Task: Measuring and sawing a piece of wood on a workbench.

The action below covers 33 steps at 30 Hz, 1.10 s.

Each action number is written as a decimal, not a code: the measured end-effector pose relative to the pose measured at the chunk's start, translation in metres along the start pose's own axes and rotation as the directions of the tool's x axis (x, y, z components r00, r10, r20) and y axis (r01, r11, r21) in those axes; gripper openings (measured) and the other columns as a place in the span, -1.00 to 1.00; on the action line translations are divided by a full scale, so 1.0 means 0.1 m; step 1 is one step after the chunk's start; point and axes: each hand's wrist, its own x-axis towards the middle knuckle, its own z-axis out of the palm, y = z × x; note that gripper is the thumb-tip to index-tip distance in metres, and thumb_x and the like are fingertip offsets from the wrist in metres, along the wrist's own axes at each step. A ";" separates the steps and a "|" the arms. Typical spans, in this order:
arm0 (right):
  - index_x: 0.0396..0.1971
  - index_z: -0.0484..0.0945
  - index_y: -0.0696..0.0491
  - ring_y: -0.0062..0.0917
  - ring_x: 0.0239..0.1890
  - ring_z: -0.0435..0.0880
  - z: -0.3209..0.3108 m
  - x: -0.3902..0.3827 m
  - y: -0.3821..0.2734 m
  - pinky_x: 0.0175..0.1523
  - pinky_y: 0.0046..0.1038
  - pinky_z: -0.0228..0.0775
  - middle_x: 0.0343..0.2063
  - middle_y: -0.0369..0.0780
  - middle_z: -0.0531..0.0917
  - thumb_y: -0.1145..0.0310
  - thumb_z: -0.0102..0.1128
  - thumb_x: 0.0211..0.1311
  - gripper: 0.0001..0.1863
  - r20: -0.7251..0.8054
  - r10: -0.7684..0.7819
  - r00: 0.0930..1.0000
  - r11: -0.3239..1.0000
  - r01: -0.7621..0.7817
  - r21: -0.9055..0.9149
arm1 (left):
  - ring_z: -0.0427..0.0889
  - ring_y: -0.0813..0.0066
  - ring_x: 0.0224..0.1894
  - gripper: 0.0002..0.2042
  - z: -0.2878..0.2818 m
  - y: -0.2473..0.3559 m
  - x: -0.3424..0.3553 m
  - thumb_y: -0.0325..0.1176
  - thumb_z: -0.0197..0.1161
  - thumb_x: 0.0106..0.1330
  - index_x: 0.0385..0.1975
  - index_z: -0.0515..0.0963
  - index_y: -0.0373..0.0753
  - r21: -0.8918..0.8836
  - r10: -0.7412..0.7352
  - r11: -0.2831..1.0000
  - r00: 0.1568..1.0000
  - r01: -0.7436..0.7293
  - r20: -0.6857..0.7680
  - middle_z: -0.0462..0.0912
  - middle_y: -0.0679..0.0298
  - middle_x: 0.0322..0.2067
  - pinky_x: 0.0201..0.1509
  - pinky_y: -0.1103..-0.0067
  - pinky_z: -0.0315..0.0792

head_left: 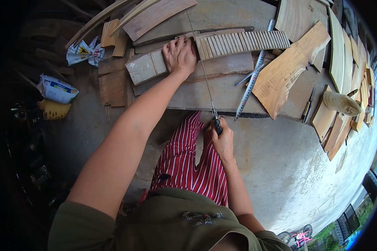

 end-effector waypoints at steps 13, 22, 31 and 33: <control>-0.31 0.47 0.15 0.16 -0.34 0.61 0.02 0.12 -0.22 -0.22 0.03 0.42 -0.53 0.17 0.59 0.33 0.16 0.31 -0.82 0.004 0.078 0.997 0.997 -0.078 0.011 | 0.41 0.34 0.22 -0.67 0.08 -0.02 0.00 -0.24 0.06 0.36 0.06 0.60 -0.09 0.010 0.002 1.000 1.000 -0.002 -0.007 0.54 0.35 0.16 0.36 0.29 0.07; -0.30 0.49 0.17 0.17 -0.32 0.62 0.14 0.76 -0.40 -0.21 0.01 0.43 -0.49 0.17 0.61 0.36 0.16 0.29 -0.83 -0.068 0.022 0.997 1.000 -0.023 -0.020 | 0.41 0.35 0.22 -0.64 0.03 0.09 0.03 -0.27 0.06 0.35 0.11 0.56 -0.12 0.010 0.014 1.000 1.000 -0.015 0.019 0.53 0.36 0.17 0.36 0.30 0.08; -0.31 0.48 0.15 0.13 -0.34 0.63 -0.01 -0.11 -0.07 -0.26 -0.02 0.44 -0.53 0.13 0.60 0.38 0.17 0.27 -0.85 -0.065 0.016 0.998 0.998 -0.012 0.063 | 0.41 0.35 0.22 -0.65 0.03 0.00 0.00 -0.26 0.06 0.37 0.11 0.56 -0.11 -0.002 0.003 1.000 1.000 -0.003 0.004 0.54 0.37 0.16 0.35 0.30 0.09; -0.31 0.47 0.15 0.15 -0.33 0.63 -0.01 -0.03 -0.10 -0.24 -0.01 0.43 -0.52 0.14 0.60 0.37 0.19 0.27 -0.84 -0.007 0.038 0.999 0.999 -0.038 0.014 | 0.41 0.35 0.22 -0.64 0.02 -0.02 0.01 -0.27 0.06 0.37 0.12 0.56 -0.11 -0.001 0.009 1.000 1.000 -0.009 -0.004 0.54 0.36 0.16 0.34 0.30 0.10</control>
